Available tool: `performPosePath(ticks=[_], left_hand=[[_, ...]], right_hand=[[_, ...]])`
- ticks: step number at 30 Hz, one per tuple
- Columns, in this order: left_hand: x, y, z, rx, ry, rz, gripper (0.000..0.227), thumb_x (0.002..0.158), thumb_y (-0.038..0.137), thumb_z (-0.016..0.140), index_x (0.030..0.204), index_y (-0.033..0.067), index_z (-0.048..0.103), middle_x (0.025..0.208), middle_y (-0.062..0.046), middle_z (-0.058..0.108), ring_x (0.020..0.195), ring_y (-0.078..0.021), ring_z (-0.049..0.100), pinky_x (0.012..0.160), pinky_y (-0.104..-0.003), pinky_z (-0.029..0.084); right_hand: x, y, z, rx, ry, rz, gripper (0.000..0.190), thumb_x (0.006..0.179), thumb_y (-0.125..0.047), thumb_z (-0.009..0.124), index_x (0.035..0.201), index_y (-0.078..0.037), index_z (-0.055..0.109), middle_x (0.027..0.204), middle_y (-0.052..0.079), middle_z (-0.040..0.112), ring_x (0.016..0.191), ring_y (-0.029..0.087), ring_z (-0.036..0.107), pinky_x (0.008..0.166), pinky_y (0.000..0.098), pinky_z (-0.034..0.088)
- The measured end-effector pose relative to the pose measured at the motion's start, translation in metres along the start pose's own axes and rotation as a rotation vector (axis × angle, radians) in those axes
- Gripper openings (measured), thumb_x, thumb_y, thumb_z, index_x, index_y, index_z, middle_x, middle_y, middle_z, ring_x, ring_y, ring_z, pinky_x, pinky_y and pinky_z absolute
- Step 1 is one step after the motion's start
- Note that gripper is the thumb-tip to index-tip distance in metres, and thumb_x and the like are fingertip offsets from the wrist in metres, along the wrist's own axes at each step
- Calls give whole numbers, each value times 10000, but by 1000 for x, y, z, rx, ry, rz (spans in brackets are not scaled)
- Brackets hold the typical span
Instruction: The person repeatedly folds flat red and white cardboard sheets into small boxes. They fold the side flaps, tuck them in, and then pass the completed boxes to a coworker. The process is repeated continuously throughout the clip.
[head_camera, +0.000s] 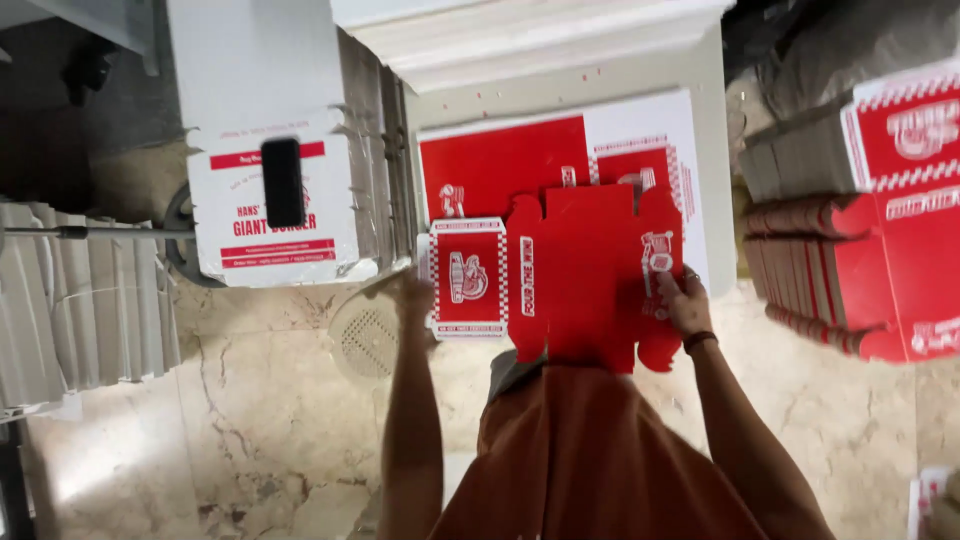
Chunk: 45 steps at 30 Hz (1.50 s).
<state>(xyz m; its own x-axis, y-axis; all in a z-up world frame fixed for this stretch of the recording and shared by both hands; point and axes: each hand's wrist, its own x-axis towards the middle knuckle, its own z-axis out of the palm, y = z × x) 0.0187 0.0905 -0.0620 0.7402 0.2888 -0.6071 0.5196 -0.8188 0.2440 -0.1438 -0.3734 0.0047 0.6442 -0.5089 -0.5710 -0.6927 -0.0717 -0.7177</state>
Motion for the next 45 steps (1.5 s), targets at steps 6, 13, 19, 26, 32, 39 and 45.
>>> performPosePath(ticks=[6,13,19,26,32,39,45], left_hand=[[-15,-2,-52,-347,-142,267,371,821,218,728,1176,118,769,1019,-173,736,973,-288,695,820,-422,561],[-166,200,-78,-763,-416,501,565,905,217,755,1392,-20,594,1429,-329,542,1302,-440,539,987,-539,509],[-222,466,28,-637,-485,1009,413,976,178,612,1377,80,614,1268,-187,680,1058,-314,661,848,-426,527],[-288,731,201,-308,-130,1395,323,795,110,665,1044,313,698,1034,63,835,807,-188,819,573,-342,566],[-219,634,302,338,-229,1123,415,838,90,675,1252,121,691,1220,-174,730,1127,-394,719,842,-535,625],[-220,649,304,277,-262,1077,817,889,208,675,1608,158,291,1632,-179,354,1261,-478,621,888,-621,594],[-157,723,392,112,-412,971,675,853,233,594,1503,137,439,1440,-139,598,1230,-396,677,943,-563,613]], right_hand=[[-28,34,14,347,95,39,623,1042,-348,649,1527,-30,422,1181,269,625,931,333,614,522,421,613],[-55,31,-120,429,420,-52,481,1033,-264,701,1453,-79,556,1116,173,664,883,262,656,542,412,594],[-63,55,-279,843,821,-126,249,946,-74,766,1060,-133,553,763,47,512,539,182,537,365,281,420],[-42,101,-365,914,1066,-50,236,817,-25,713,1036,-115,714,854,2,661,777,157,614,639,331,459],[56,299,-408,526,628,541,1046,888,-281,966,1609,-202,213,1515,346,402,1351,508,491,1043,752,387],[104,337,-437,679,734,405,512,1054,-366,739,1349,-57,457,1205,188,513,1198,488,594,961,812,417],[142,303,-451,557,705,506,619,839,-115,887,1274,39,475,910,181,627,857,325,721,817,780,498]])
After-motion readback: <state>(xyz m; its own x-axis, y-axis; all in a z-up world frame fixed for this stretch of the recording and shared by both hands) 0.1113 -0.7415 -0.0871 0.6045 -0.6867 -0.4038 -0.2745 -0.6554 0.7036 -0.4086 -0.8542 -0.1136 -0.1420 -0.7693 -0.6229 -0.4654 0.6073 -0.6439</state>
